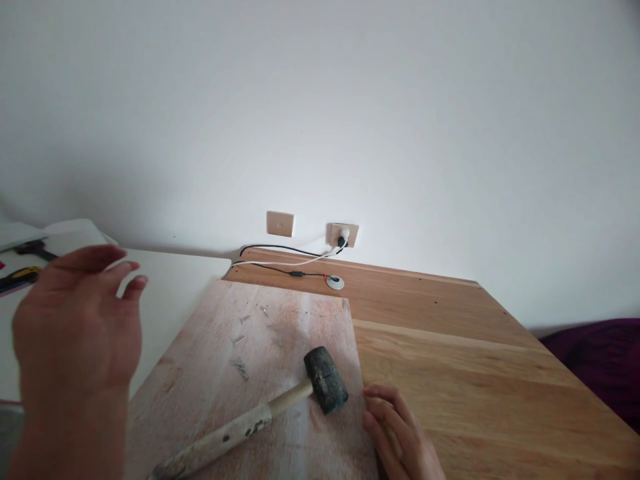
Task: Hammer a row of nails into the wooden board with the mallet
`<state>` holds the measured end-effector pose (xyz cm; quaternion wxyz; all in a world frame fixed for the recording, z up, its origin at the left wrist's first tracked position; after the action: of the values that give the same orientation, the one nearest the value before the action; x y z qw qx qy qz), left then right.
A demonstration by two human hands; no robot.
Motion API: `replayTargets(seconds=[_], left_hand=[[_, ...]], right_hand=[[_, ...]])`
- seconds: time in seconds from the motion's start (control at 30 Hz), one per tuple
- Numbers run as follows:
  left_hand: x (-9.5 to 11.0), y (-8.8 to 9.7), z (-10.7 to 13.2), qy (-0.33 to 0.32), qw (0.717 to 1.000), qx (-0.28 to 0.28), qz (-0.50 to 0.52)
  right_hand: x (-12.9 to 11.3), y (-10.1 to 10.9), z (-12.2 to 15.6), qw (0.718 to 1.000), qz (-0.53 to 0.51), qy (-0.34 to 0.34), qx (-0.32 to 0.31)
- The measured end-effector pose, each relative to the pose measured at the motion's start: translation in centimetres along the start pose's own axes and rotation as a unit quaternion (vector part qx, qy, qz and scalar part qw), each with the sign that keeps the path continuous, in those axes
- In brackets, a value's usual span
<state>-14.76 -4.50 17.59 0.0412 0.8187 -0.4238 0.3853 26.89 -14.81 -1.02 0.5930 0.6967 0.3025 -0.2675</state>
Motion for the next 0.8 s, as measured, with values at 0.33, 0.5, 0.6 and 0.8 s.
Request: replayTargets(seconds=[0.33,0.5,0.6,0.8], left_hand=[[-5.9,-2.0,-2.5,0.019,0.906,-0.346,-0.244],[-11.7,2.7,5.1,0.033,0.708,-0.576,-0.407],[-12.6,4.3,7.0,0.017,0.669,-0.606,-0.431],[-11.7,3.2,7.6,-0.016,0.647,-0.600,-0.471]], right_hand=[[0.8,0.0,-0.3,0.999,0.016,0.009,0.047],[1.2,-0.1,-0.2,0.999,0.024,0.009,0.022],[1.4,-0.5,-0.2,1.000,0.013,-0.012,0.002],[1.2,-0.6,-0.3,1.000,0.005,-0.010,0.010]])
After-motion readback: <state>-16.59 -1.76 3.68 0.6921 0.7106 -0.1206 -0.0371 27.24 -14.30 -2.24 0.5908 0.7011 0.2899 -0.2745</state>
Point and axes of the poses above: each hand's wrist, its own z-axis away from the middle knuckle, its own y-axis out of the back of the hand, x = y × z, the point moved 5 cm from there along -z, towards the middle knuckle, and after that the axes turned 15 degrees about -y, right-handed, at the moved point
